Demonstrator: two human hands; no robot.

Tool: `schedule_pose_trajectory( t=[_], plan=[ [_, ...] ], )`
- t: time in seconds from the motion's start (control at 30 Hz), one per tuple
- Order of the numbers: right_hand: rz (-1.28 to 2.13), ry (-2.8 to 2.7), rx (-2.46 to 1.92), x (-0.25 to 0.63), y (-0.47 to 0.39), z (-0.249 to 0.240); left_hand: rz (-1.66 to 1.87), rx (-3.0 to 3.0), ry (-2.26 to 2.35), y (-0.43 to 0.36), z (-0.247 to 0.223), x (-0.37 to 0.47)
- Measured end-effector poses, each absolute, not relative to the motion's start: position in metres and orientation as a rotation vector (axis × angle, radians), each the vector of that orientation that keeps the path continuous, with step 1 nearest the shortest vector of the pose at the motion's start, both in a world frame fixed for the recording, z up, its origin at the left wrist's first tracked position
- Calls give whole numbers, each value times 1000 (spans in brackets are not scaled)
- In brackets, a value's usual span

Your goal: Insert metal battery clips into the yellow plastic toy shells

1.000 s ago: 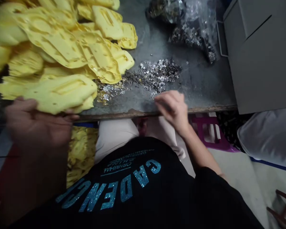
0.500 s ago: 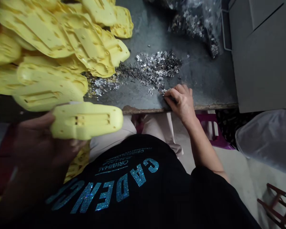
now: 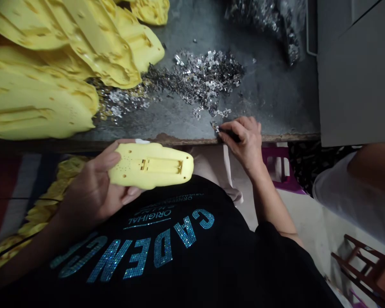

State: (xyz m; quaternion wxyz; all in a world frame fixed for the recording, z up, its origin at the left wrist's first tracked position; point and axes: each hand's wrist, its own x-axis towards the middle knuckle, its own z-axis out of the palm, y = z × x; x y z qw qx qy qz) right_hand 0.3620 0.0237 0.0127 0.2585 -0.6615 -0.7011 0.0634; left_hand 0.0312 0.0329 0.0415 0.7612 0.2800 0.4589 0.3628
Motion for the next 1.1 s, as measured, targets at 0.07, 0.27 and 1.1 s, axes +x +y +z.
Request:
schedule_pose_trajectory(
  t=[0.07, 0.27, 1.1],
  plan=[
    [167, -1925, -1806, 360, 26, 14, 783, 596, 1012, 31, 41, 32],
    [186, -1920, -1692, 355, 16, 32, 775, 618, 1016, 25, 39, 38],
    [42, -2178, -1220, 278, -2, 72, 1089, 1033, 1079, -15, 55, 25]
  ],
)
